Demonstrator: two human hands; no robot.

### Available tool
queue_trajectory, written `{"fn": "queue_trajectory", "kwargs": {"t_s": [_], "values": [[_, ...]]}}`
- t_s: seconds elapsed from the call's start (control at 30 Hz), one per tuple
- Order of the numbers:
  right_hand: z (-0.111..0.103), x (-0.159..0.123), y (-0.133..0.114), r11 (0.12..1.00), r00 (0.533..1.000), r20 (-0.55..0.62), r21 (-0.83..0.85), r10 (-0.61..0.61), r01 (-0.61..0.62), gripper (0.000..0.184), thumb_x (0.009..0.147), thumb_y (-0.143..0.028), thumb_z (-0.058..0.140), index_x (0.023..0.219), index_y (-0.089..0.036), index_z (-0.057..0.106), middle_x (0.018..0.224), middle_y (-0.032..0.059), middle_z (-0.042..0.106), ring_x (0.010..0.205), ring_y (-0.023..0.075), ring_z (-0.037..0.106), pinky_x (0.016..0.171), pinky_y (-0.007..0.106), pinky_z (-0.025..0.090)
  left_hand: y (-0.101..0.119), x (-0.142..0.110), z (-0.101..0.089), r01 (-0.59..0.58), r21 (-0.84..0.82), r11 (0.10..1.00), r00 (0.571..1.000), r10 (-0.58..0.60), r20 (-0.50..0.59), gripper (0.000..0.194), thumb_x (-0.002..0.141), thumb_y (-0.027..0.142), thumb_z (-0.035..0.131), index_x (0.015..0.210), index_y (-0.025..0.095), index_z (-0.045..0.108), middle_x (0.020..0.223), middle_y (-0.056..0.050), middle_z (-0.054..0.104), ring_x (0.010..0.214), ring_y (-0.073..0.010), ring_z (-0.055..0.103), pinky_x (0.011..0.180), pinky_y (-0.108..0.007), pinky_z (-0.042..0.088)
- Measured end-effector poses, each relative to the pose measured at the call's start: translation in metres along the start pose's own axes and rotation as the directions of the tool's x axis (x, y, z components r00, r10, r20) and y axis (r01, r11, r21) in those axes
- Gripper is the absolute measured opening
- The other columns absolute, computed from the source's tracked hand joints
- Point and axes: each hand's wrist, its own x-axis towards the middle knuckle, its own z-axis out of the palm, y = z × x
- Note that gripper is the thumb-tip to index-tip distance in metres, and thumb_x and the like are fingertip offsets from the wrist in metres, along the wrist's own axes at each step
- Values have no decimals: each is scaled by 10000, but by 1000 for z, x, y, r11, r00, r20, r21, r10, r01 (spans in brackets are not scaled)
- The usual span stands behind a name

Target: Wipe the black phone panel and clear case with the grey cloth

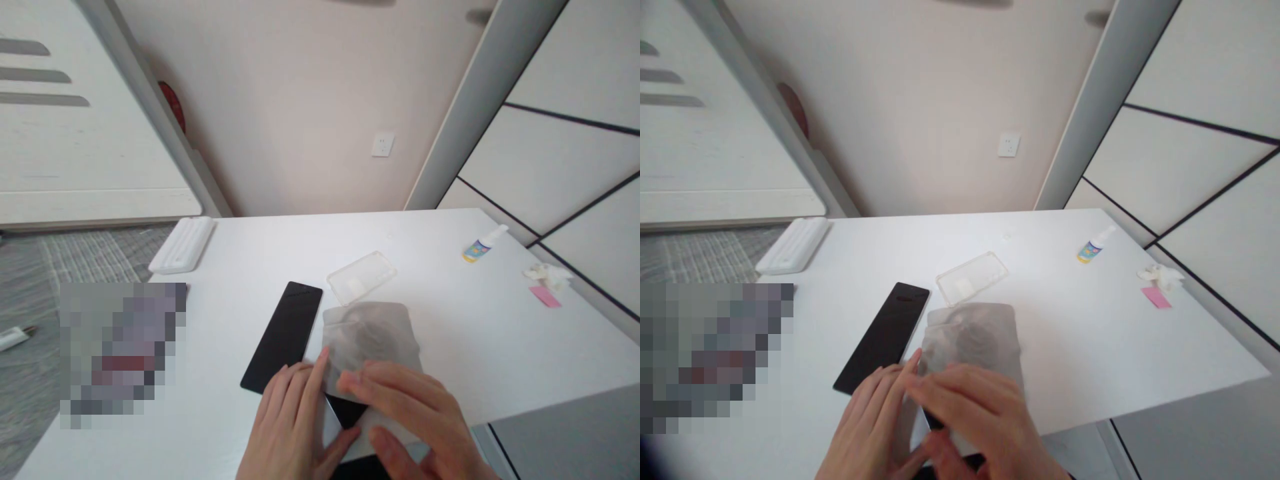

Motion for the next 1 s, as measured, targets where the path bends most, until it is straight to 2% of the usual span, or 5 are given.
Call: {"fn": "queue_trajectory", "kwargs": {"t_s": [0.13, 0.27, 0.53, 0.83, 1.0], "values": [[28, 4, 15, 972, 990, -24, -194, -138, 131, 561, 1083, -495, 501, 1463, -95, 602, 1472, 109, 651, 1308, 301, 672, 1066, 439, 594, -2, -4, 3, 27, 12, 1000, 1000, -27, 14, 851, 1038, 618, 487, 1686, 163, 177, 1252, -111, 719, 1111, -305, 670, 992, -421, 512], [40, -6, 12, 918, 922, 24, -88, -386, 387, 326, 1095, -361, 548, 1345, -204, 686, 1373, -28, 729, 1273, 185, 690, 1127, 308, 535, -2, -8, 2, 49, -14, 999, 998, -48, 44, 958, 918, 375, 652, 1694, 189, 123, 1277, -118, 712, 1134, -329, 679, 994, -433, 528], [33, -4, 6, 994, 999, -2, -98, -39, 39, 323, 1054, -342, 569, 1333, -248, 703, 1369, 53, 728, 1199, 251, 716, 995, 392, 623, -1, -9, 4, 106, -90, 990, 991, -99, 87, 1075, 773, 272, 788, 1663, 204, 190, 1348, -112, 672, 1214, -336, 645, 1068, -473, 527], [48, -26, 24, 950, 997, -29, -309, -67, 55, 783, 975, -714, 601, 1572, -217, 509, 1554, 101, 585, 1363, 318, 618, 1096, 483, 532, 8, -10, 10, 189, -124, 974, 979, -176, 104, 952, 834, 377, 794, 1635, 117, 348, 1355, -172, 656, 1283, -378, 593, 1130, -540, 486], [50, -22, 22, 917, 943, 88, -221, -320, 332, 908, 954, -772, 574, 1652, -229, 367, 1552, 59, 587, 1380, 278, 611, 1128, 419, 509, 13, -8, 4, 242, -151, 958, 957, -211, 197, 1027, 757, 256, 824, 1647, 111, 334, 1378, -171, 652, 1309, -388, 574, 1178, -564, 447]]}}
